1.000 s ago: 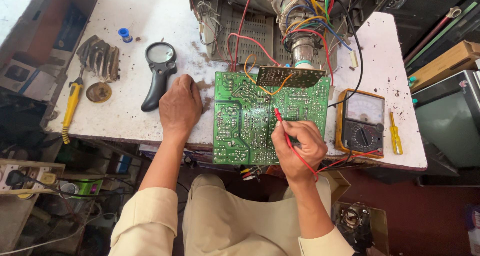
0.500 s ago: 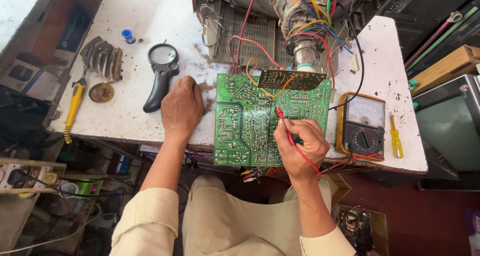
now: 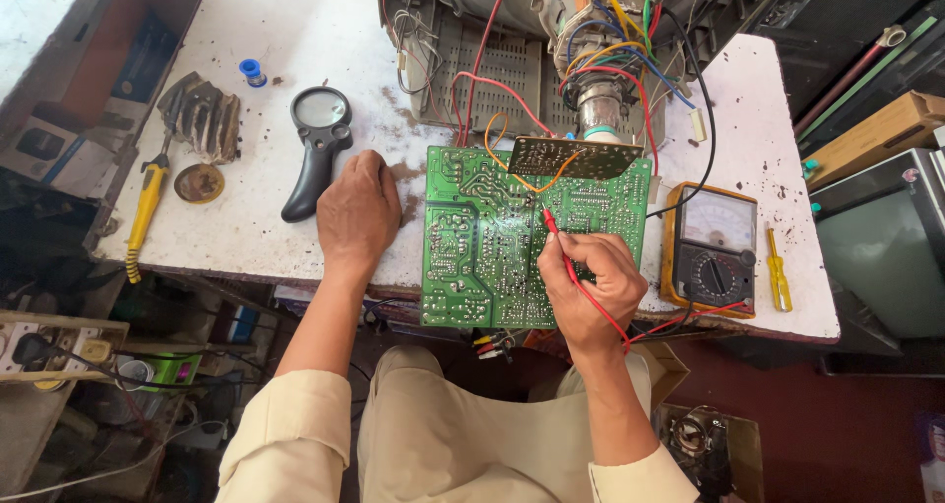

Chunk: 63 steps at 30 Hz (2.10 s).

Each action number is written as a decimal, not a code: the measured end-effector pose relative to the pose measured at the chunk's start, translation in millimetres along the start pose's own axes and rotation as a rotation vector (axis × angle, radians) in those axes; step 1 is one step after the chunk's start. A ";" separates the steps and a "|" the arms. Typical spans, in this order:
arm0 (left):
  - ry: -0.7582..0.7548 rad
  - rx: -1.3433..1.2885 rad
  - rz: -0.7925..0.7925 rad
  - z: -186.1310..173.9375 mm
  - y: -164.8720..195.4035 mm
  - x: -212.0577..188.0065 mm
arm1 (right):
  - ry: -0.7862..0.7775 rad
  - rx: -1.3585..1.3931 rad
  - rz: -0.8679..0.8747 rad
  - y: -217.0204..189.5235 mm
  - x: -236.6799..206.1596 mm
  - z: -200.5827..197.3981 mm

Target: The person is testing a green circuit board using a multimeter. They repeatedly touch various points on the board with the multimeter probes to check electrical continuity or voltage.

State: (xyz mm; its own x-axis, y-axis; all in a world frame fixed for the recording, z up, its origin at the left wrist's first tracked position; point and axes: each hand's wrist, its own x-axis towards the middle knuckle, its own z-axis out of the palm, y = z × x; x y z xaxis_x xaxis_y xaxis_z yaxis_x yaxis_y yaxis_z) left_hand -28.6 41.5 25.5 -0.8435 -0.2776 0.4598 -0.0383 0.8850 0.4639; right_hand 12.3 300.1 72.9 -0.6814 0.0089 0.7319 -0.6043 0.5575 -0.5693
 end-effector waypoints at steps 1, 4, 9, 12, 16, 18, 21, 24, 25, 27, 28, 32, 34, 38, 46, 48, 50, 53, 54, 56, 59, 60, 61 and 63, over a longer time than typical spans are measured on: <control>-0.002 0.001 -0.001 0.0 0.0 -0.1 | 0.000 -0.001 -0.004 0.4 0.1 0.1; -0.001 0.000 0.000 0.1 0.2 0.1 | 0.005 -0.003 -0.015 2.1 1.4 0.7; 0.002 -0.005 0.004 -0.3 0.6 0.8 | 0.008 -0.008 -0.022 3.5 2.8 0.6; 0.005 -0.003 0.001 -1.1 0.2 0.7 | 0.014 -0.016 -0.019 3.1 4.7 1.3; 0.004 0.002 -0.005 -1.1 0.3 0.3 | 0.016 0.001 -0.040 3.8 10.2 3.5; 0.000 0.007 -0.008 -0.9 0.3 0.4 | 0.001 0.017 -0.042 3.8 12.6 4.7; 0.001 0.004 -0.001 -1.2 -0.5 0.9 | 0.003 0.007 -0.038 2.0 14.0 6.9; -0.001 -0.003 -0.005 -1.2 -0.9 1.2 | -0.006 0.017 -0.026 0.6 14.5 7.4; 0.000 -0.004 -0.004 -1.2 -0.8 1.2 | -0.006 0.015 -0.031 0.5 14.7 7.4; 0.003 -0.006 -0.003 -1.2 -0.8 0.9 | -0.005 0.012 -0.040 0.4 15.3 7.5; 0.001 -0.007 -0.005 -1.3 -0.8 0.7 | -0.003 0.016 -0.038 0.1 15.4 8.4; -0.004 -0.005 -0.012 -1.7 -0.9 0.9 | -0.012 0.012 -0.039 -0.2 16.2 10.7; 0.001 -0.007 -0.014 -1.7 -0.8 1.2 | -0.022 0.005 -0.044 -0.2 17.7 12.3; -0.003 -0.010 -0.020 -1.3 -0.8 1.3 | -0.027 0.006 -0.040 -0.9 18.6 12.8; 0.000 0.003 -0.018 0.3 -2.5 1.7 | -0.042 0.026 -0.071 -6.0 21.6 15.5; 0.005 0.001 -0.016 0.3 -2.9 1.5 | -0.050 0.017 -0.076 -7.6 23.2 17.4; 0.007 -0.006 -0.017 0.2 -3.2 1.4 | -0.050 0.016 -0.079 -8.7 24.8 19.2; -0.002 -0.008 -0.025 -0.3 -3.5 1.6 | -0.062 0.026 -0.082 -9.7 26.2 21.1; -0.007 -0.008 -0.029 -0.3 -3.5 1.5 | -0.068 0.031 -0.083 -9.9 26.6 21.5; -0.003 -0.010 -0.026 -0.1 -3.0 1.2 | -0.062 0.038 -0.087 -10.5 27.0 23.4; -0.002 -0.012 -0.024 0.5 -2.1 0.7 | -0.065 0.035 -0.092 -11.6 28.0 25.7; -0.001 -0.012 -0.025 0.5 -2.2 0.8 | -0.068 0.033 -0.094 -11.8 28.1 26.2; -0.001 -0.009 -0.023 0.2 -2.6 1.0 | -0.067 0.025 -0.088 -12.7 28.3 27.7; 0.000 -0.004 -0.020 -0.4 -3.7 1.6 | -0.067 0.009 -0.077 -13.6 28.4 29.5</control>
State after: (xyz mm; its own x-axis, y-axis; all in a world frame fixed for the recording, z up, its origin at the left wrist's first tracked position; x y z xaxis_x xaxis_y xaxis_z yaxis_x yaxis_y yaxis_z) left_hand -29.5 37.6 24.8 -0.8426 -0.2956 0.4502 -0.0533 0.8776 0.4765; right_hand -11.0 268.3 90.4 -0.6587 -0.0896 0.7471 -0.6594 0.5469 -0.5158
